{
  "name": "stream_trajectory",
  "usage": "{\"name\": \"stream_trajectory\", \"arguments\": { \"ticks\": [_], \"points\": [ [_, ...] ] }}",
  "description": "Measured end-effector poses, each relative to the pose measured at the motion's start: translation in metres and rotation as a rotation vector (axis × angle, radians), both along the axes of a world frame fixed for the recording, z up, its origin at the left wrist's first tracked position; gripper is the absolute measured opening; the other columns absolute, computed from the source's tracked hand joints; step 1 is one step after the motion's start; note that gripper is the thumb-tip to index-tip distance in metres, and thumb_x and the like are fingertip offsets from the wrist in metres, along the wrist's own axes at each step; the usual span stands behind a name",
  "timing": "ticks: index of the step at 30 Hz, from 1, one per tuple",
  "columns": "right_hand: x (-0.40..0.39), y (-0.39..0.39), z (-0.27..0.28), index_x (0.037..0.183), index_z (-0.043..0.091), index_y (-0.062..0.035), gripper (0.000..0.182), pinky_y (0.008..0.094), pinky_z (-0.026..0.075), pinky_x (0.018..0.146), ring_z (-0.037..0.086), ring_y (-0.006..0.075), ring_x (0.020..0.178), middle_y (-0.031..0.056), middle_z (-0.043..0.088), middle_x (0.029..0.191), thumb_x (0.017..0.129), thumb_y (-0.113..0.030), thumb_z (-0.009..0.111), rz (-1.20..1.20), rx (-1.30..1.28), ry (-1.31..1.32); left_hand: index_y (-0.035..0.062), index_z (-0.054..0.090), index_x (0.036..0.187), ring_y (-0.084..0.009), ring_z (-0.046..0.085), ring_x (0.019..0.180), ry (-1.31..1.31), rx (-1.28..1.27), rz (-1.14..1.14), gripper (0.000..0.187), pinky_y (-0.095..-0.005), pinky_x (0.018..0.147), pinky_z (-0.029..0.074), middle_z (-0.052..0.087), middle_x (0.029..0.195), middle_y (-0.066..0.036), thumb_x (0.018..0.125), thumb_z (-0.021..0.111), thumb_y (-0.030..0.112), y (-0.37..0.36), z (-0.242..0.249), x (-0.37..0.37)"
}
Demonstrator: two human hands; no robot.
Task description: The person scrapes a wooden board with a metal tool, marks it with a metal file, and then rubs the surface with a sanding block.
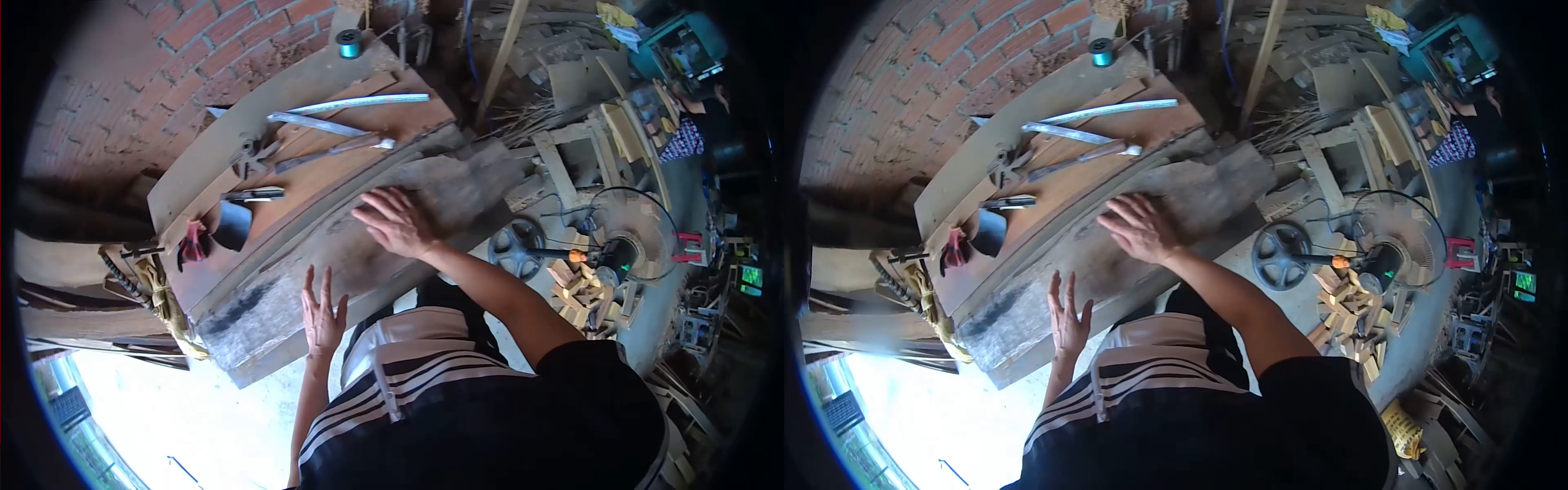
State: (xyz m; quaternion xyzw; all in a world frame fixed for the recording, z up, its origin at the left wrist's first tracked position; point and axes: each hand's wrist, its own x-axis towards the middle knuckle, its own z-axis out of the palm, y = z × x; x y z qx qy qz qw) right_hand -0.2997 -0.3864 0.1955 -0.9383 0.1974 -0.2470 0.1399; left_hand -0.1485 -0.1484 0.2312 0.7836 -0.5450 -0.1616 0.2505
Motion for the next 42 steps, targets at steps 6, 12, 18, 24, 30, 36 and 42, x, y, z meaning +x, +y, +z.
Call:
{"name": "stream_trajectory", "arguments": {
  "ticks": [6,12,18,24,30,36,42],
  "points": [
    [-0.019,-0.014,0.006,0.127,0.066,-0.0088,0.042,0.0447,0.041,0.108,0.05,0.0323,0.128,0.0118,0.055,0.133,0.085,-0.004,0.065,0.101,0.17,-0.093,0.0181,0.039,0.154,-0.0449,0.039,0.137,-0.028,0.085,0.123,0.069,-0.0504,0.11,0.041,0.027,0.159,-0.02,0.092,0.069,0.02,-0.029,-0.003,-0.015],
    [-0.054,-0.037,0.003,0.129,0.065,-0.0092,0.048,0.0435,0.044,0.108,0.05,0.0325,0.129,0.0132,0.054,0.133,0.082,0.003,0.065,0.197,0.217,-0.066,0.0158,0.038,0.153,-0.044,0.039,0.138,-0.053,0.019,0.206,0.066,-0.0503,0.11,0.041,0.029,0.157,-0.019,0.093,0.067,0.018,-0.052,-0.005,-0.031],
    [-0.025,-0.101,0.015,0.12,0.069,-0.0071,0.038,0.041,0.049,0.094,0.061,0.0345,0.109,0.0151,0.063,0.116,0.084,0.003,0.064,0.059,0.18,-0.163,0.015,0.037,0.153,-0.0439,0.042,0.134,-0.045,0.093,0.232,0.066,-0.05,0.109,0.042,0.03,0.157,-0.019,0.094,0.066,0.019,-0.051,-0.009,-0.048],
    [0.037,-0.199,-0.031,0.116,0.067,-0.0063,0.029,0.0417,0.052,0.088,0.063,0.034,0.099,0.0154,0.064,0.103,0.088,-0.006,0.063,-0.131,0.286,-0.146,0.0157,0.037,0.153,-0.0431,0.04,0.136,-0.026,0.105,0.334,0.065,-0.0507,0.11,0.041,0.032,0.156,-0.019,0.095,0.065,0.017,-0.038,-0.002,-0.049],
    [0.055,-0.197,-0.047,0.135,0.052,-0.0038,0.06,0.0469,0.046,0.098,0.054,0.0384,0.117,0.0182,0.052,0.125,0.081,-0.013,0.076,0.128,0.252,0.097,0.0131,0.039,0.152,-0.0436,0.041,0.135,-0.002,0.112,0.394,0.066,-0.0507,0.11,0.04,0.035,0.152,-0.02,0.092,0.066,0.012,-0.024,-0.003,-0.052],
    [0.064,-0.23,-0.065,0.117,0.053,-0.0014,0.03,0.0533,0.045,0.097,0.055,0.0467,0.113,0.0271,0.056,0.112,0.088,-0.007,0.061,0.107,0.189,0.255,0.0174,0.038,0.153,-0.044,0.04,0.134,-0.106,0.205,0.325,0.071,-0.0493,0.111,0.04,0.031,0.155,-0.02,0.089,0.068,0.013,-0.028,-0.005,-0.059],
    [-0.041,-0.268,0.018,0.098,0.052,-0.0071,0.015,0.0349,0.05,0.053,0.065,0.0195,0.065,0.0087,0.061,0.077,0.098,-0.022,0.051,-0.113,0.872,0.456,0.017,0.042,0.15,-0.0424,0.04,0.136,-0.109,0.118,0.339,0.066,-0.052,0.11,0.039,0.033,0.155,-0.017,0.09,0.069,0.015,-0.028,-0.015,-0.059]
  ]
}}
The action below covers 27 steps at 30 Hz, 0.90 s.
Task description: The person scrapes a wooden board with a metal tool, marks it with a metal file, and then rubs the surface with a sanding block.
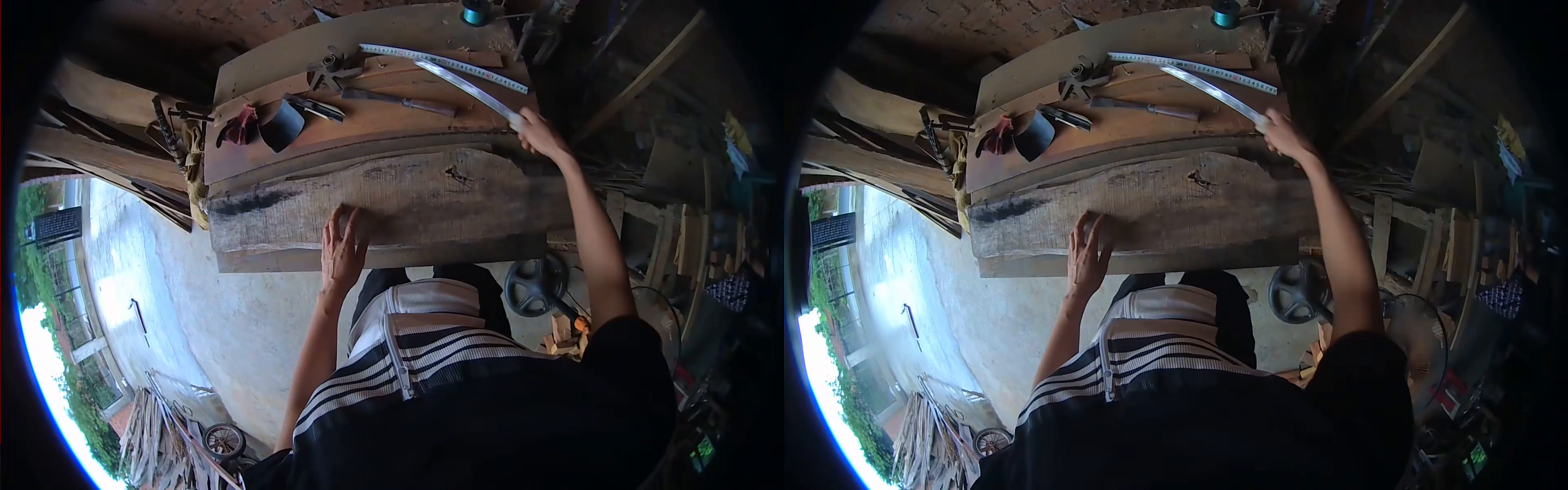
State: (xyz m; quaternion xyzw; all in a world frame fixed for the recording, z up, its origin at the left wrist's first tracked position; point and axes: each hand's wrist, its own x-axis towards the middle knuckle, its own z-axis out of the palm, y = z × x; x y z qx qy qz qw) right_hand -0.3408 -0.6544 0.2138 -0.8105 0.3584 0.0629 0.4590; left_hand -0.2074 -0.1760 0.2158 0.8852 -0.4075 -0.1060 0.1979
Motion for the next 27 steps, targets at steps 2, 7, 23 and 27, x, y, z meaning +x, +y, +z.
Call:
{"name": "stream_trajectory", "arguments": {
  "ticks": [2,7,23,27],
  "points": [
    [-0.053,0.016,0.016,0.096,0.051,-0.0091,0.011,0.0254,0.045,0.046,0.056,0.0081,0.057,0.0012,0.055,0.074,0.092,-0.019,0.051,-0.123,0.323,-0.138,0.0161,0.045,0.149,-0.0419,0.042,0.133,-0.022,-0.038,-0.001,0.063,-0.0523,0.108,0.039,0.037,0.152,-0.018,0.091,0.069,0.016,-0.007,0.005,-0.007],
    [-0.129,0.13,0.039,0.111,0.052,-0.0072,0.03,0.0259,0.048,0.053,0.052,0.0088,0.058,0.0021,0.055,0.079,0.082,-0.011,0.047,-0.252,0.856,-0.301,0.007,0.051,0.143,-0.0292,0.058,0.112,0.481,-0.25,0.013,0.053,-0.0438,0.094,0.05,0.056,0.126,-0.016,0.097,0.066,0.029,-0.068,0.023,-0.041],
    [-0.152,0.256,0.027,0.156,0.036,-0.0135,0.058,0.0422,0.054,0.067,0.068,0.0372,0.081,0.0212,0.067,0.103,0.101,-0.015,0.056,0.107,-0.325,-0.282,-0.0069,0.066,0.119,-0.0182,0.07,0.083,1.16,-0.337,0.022,0.042,-0.0318,0.076,0.057,0.074,0.096,-0.014,0.106,0.053,0.031,-0.122,0.004,-0.086],
    [-0.176,0.254,0.009,0.15,0.048,-0.0252,0.05,0.0408,0.054,0.065,0.069,0.0321,0.076,0.02,0.068,0.095,0.102,-0.013,0.053,-0.095,-0.411,-0.3,0.0015,0.069,0.119,-0.0148,0.07,0.083,0.704,-0.321,0.041,0.027,-0.0305,0.075,0.055,0.075,0.094,-0.01,0.102,0.055,0.016,-0.064,-0.011,-0.043]
  ]
}}
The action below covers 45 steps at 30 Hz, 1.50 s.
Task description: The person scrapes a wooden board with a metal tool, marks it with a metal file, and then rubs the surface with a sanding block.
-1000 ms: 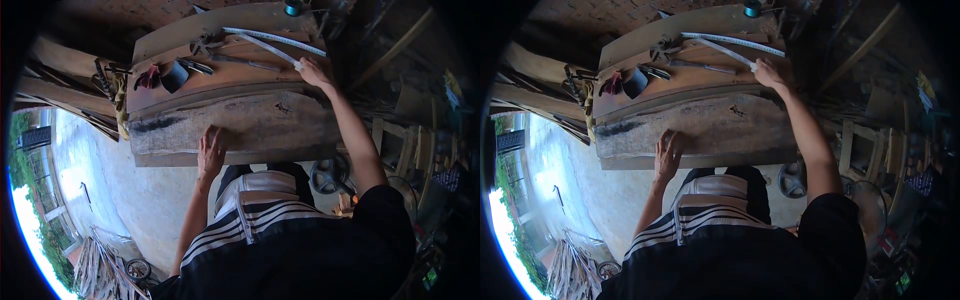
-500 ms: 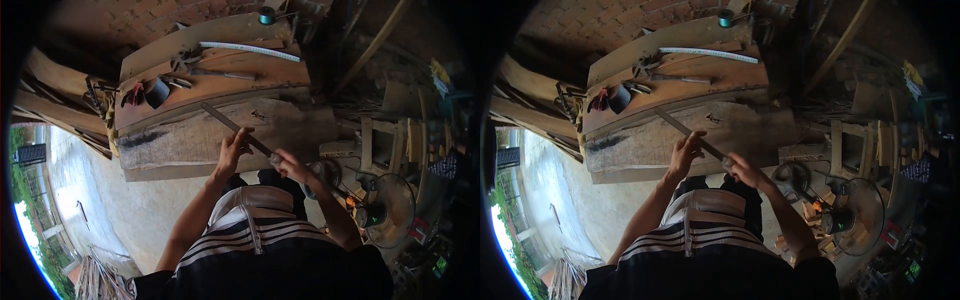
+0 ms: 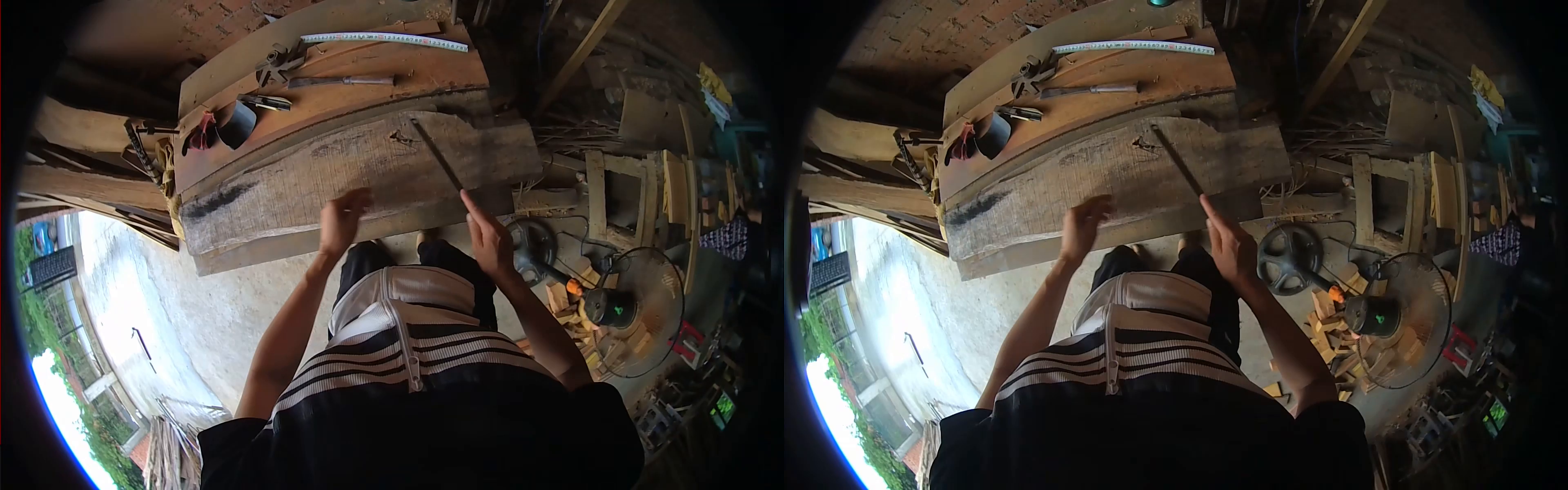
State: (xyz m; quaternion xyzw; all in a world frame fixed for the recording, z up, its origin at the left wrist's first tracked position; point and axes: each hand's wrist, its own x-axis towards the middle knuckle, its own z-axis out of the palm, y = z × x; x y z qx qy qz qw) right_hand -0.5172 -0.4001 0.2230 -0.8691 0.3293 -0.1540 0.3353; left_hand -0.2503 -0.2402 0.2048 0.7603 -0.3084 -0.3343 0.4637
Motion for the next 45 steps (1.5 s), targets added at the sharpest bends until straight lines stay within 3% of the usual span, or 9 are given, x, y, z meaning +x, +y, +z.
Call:
{"name": "stream_trajectory", "arguments": {
  "ticks": [3,6,9,16,21,28,35,39,45],
  "points": [
    [0.026,0.022,-0.011,0.147,0.053,-0.0306,0.05,0.0383,0.054,0.056,0.069,0.0275,0.066,0.0183,0.068,0.084,0.099,-0.017,0.059,-0.042,-0.075,-0.04,0.0066,0.069,0.123,-0.0167,0.069,0.081,-0.281,0.013,0.191,0.027,-0.0319,0.072,0.054,0.074,0.097,-0.011,0.103,0.052,0.012,0.024,0.004,0.045],
    [0.084,0.048,-0.017,0.146,0.055,-0.0263,0.059,0.0362,0.055,0.059,0.07,0.0271,0.068,0.017,0.069,0.086,0.092,-0.004,0.059,0.205,-0.072,0.069,0.0121,0.061,0.135,-0.0318,0.058,0.114,-0.625,0.028,0.281,0.035,-0.0409,0.1,0.044,0.065,0.121,-0.013,0.102,0.055,0.02,0.029,-0.021,0.09],
    [0.095,0.069,-0.039,0.148,0.051,-0.0291,0.069,0.0398,0.053,0.053,0.068,0.0266,0.06,0.0144,0.063,0.07,0.085,-0.003,0.063,0.19,-0.658,0.085,0.0166,0.053,0.144,-0.0357,0.045,0.128,-0.887,0.142,0.281,0.045,-0.0471,0.109,0.035,0.054,0.139,-0.011,0.1,0.057,0.023,0.022,-0.042,0.106],
    [0.034,0.065,-0.017,0.15,0.048,-0.0282,0.064,0.0458,0.051,0.052,0.066,0.0337,0.058,0.0175,0.062,0.068,0.092,-0.006,0.059,-0.007,-0.198,0.267,0.0235,0.042,0.151,-0.0342,0.035,0.139,-0.971,0.378,0.261,0.051,-0.0485,0.117,0.024,0.041,0.153,-0.009,0.101,0.05,0.033,0.018,-0.042,0.092],
    [0.128,0.092,-0.041,0.149,0.047,-0.0287,0.059,0.0443,0.052,0.052,0.068,0.0329,0.057,0.0149,0.062,0.063,0.094,-0.011,0.06,-0.034,-0.284,0.122,0.0232,0.041,0.151,-0.0327,0.035,0.14,-1.009,0.377,0.245,0.052,-0.0486,0.117,0.022,0.041,0.153,-0.009,0.101,0.05,0.035,0.016,-0.046,0.092],
    [0.018,0.057,-0.024,0.15,0.047,-0.0315,0.065,0.0478,0.053,0.054,0.067,0.0356,0.058,0.0147,0.066,0.07,0.091,-0.007,0.059,-0.072,-0.295,0.336,0.0232,0.041,0.151,-0.0324,0.034,0.14,-1.001,0.394,0.25,0.053,-0.0488,0.117,0.021,0.04,0.154,-0.009,0.101,0.05,0.036,0.014,-0.044,0.09],
    [0.104,0.063,-0.041,0.148,0.05,-0.0304,0.062,0.0465,0.053,0.057,0.069,0.0348,0.066,0.0165,0.069,0.079,0.092,-0.005,0.06,0.008,-0.284,0.097,0.0243,0.039,0.153,-0.033,0.033,0.14,-0.992,0.381,0.246,0.054,-0.0491,0.118,0.021,0.039,0.154,-0.008,0.101,0.05,0.034,0.015,-0.043,0.09],
    [0.014,0.034,-0.033,0.147,0.049,-0.0359,0.064,0.0457,0.051,0.048,0.066,0.0346,0.055,0.0136,0.067,0.071,0.09,-0.008,0.059,-0.031,-0.387,0.382,0.0242,0.04,0.152,-0.0331,0.033,0.14,-0.987,0.403,0.251,0.053,-0.049,0.117,0.022,0.039,0.154,-0.008,0.101,0.05,0.035,0.014,-0.04,0.088],
    [0.049,0.044,-0.035,0.146,0.052,-0.036,0.062,0.0466,0.051,0.049,0.066,0.0339,0.055,0.0121,0.064,0.067,0.091,-0.009,0.059,-0.031,-0.357,0.17,0.0227,0.042,0.151,-0.0334,0.033,0.141,-0.997,0.393,0.246,0.051,-0.0492,0.117,0.023,0.039,0.155,-0.007,0.102,0.05,0.033,0.015,-0.038,0.088]
  ]
}}
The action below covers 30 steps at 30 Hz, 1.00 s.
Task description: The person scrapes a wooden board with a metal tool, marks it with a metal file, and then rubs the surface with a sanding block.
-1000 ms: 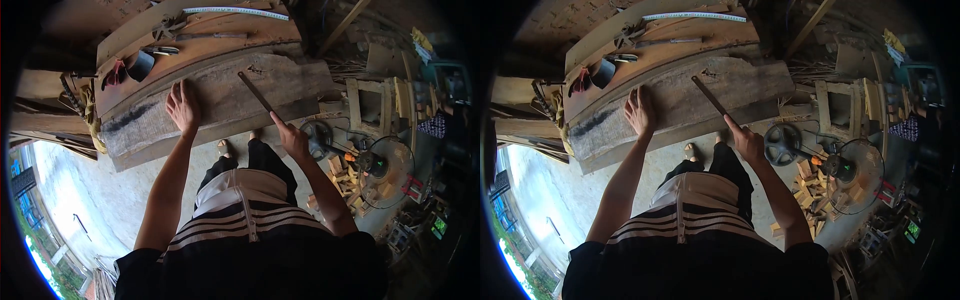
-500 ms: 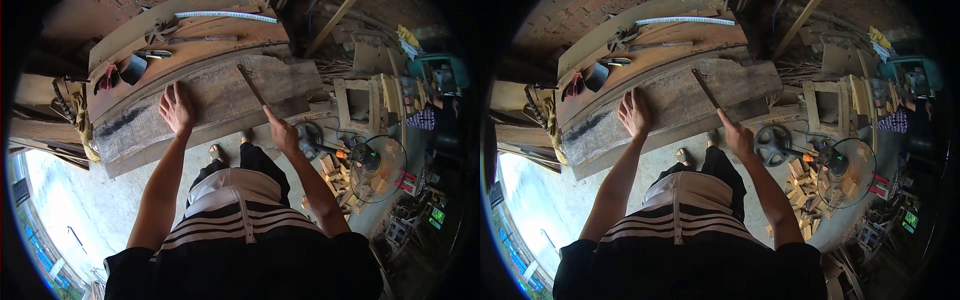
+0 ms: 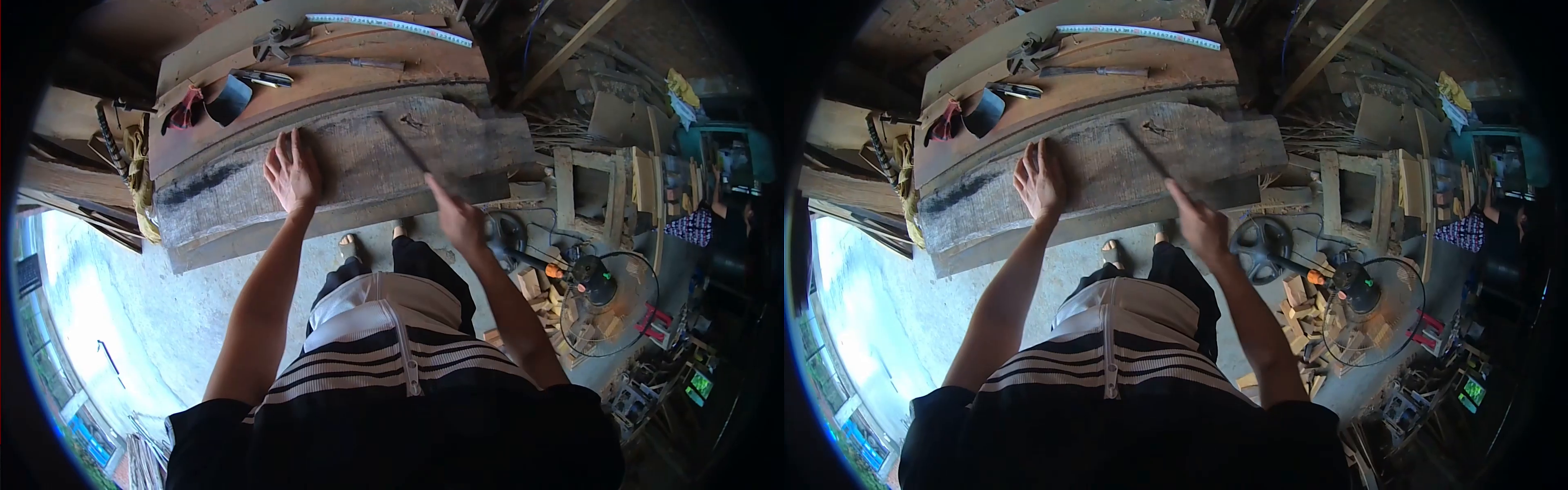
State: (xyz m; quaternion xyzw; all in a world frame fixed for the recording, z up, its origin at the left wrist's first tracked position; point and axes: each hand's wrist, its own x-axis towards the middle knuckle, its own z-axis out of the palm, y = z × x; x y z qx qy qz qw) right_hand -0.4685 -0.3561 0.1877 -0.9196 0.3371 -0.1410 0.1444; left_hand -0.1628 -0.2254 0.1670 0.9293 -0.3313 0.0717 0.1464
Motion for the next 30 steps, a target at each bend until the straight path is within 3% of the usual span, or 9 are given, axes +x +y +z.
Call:
{"name": "stream_trajectory", "arguments": {
  "ticks": [4,6,8,16,19,21,24,28,30],
  "points": [
    [0.006,-0.014,-0.003,0.146,0.051,-0.0351,0.062,0.0466,0.052,0.051,0.067,0.0338,0.059,0.0137,0.065,0.068,0.091,-0.008,0.059,0.064,-0.054,0.052,0.0226,0.041,0.152,-0.0336,0.032,0.142,0.025,-0.002,0.0,0.051,-0.0492,0.118,0.021,0.038,0.156,-0.007,0.102,0.049,0.032,0.0,0.0,0.0],
    [-0.033,-0.027,0.005,0.147,0.05,-0.0357,0.064,0.0457,0.052,0.05,0.067,0.0335,0.058,0.0138,0.066,0.071,0.09,-0.008,0.06,0.022,0.034,0.063,0.0226,0.04,0.152,-0.0337,0.031,0.142,0.028,0.008,0.009,0.052,-0.0493,0.118,0.02,0.037,0.156,-0.008,0.102,0.049,0.032,-0.001,-0.001,0.001],
    [-0.054,-0.035,0.013,0.148,0.049,-0.0367,0.066,0.0456,0.051,0.05,0.066,0.0334,0.056,0.0131,0.065,0.073,0.09,-0.009,0.061,0.067,-0.076,0.099,0.0216,0.041,0.152,-0.0341,0.033,0.14,0.014,-0.005,0.006,0.052,-0.0502,0.118,0.021,0.039,0.155,-0.009,0.101,0.049,0.033,-0.001,-0.001,0.0],
    [-0.023,-0.027,0.006,0.15,0.046,-0.0394,0.071,0.0449,0.052,0.05,0.065,0.0325,0.056,0.0097,0.062,0.071,0.089,-0.006,0.061,0.152,-0.06,0.105,0.0221,0.044,0.15,-0.0337,0.035,0.14,0.007,-0.011,0.003,0.05,-0.0491,0.118,0.022,0.041,0.154,-0.009,0.101,0.048,0.032,0.001,0.002,-0.002],
    [-0.079,-0.042,0.007,0.148,0.051,-0.031,0.065,0.045,0.053,0.057,0.067,0.0358,0.065,0.0156,0.068,0.084,0.091,0.0,0.058,0.077,-0.066,0.238,0.0225,0.044,0.149,-0.0334,0.035,0.139,0.009,-0.001,0.026,0.049,-0.0487,0.118,0.022,0.042,0.154,-0.008,0.101,0.049,0.033,-0.002,0.003,-0.001],
    [-0.094,-0.043,0.007,0.147,0.053,-0.0266,0.064,0.0442,0.053,0.056,0.067,0.0339,0.063,0.0152,0.069,0.086,0.091,0.003,0.056,-0.078,-0.036,0.125,0.0227,0.045,0.149,-0.0334,0.036,0.139,0.006,0.004,0.028,0.049,-0.0487,0.118,0.022,0.042,0.153,-0.008,0.101,0.049,0.033,-0.002,0.003,-0.002],
    [-0.08,-0.042,0.006,0.149,0.049,-0.0337,0.07,0.0436,0.053,0.052,0.068,0.0315,0.061,0.012,0.067,0.08,0.087,-0.002,0.059,-0.056,-0.09,0.048,0.0222,0.044,0.149,-0.0332,0.036,0.139,0.009,0.007,0.029,0.05,-0.0489,0.118,0.022,0.042,0.153,-0.008,0.101,0.05,0.033,-0.001,0.005,-0.002],
    [-0.061,-0.037,0.016,0.146,0.054,-0.029,0.062,0.0447,0.053,0.055,0.069,0.0332,0.065,0.013,0.069,0.085,0.09,-0.002,0.059,0.118,-0.077,0.121,0.0206,0.044,0.149,-0.0343,0.036,0.139,0.004,-0.009,-0.004,0.05,-0.0497,0.117,0.023,0.041,0.153,-0.009,0.101,0.049,0.03,0.0,0.004,-0.003],
    [-0.078,-0.05,-0.001,0.145,0.054,-0.0281,0.057,0.0444,0.053,0.055,0.068,0.0339,0.067,0.0136,0.068,0.085,0.092,-0.006,0.058,0.018,-0.003,-0.058,0.0208,0.044,0.15,-0.0353,0.037,0.138,0.016,-0.036,-0.005,0.052,-0.05,0.117,0.023,0.042,0.153,-0.009,0.099,0.052,0.026,-0.001,0.009,-0.004]
  ]
}}
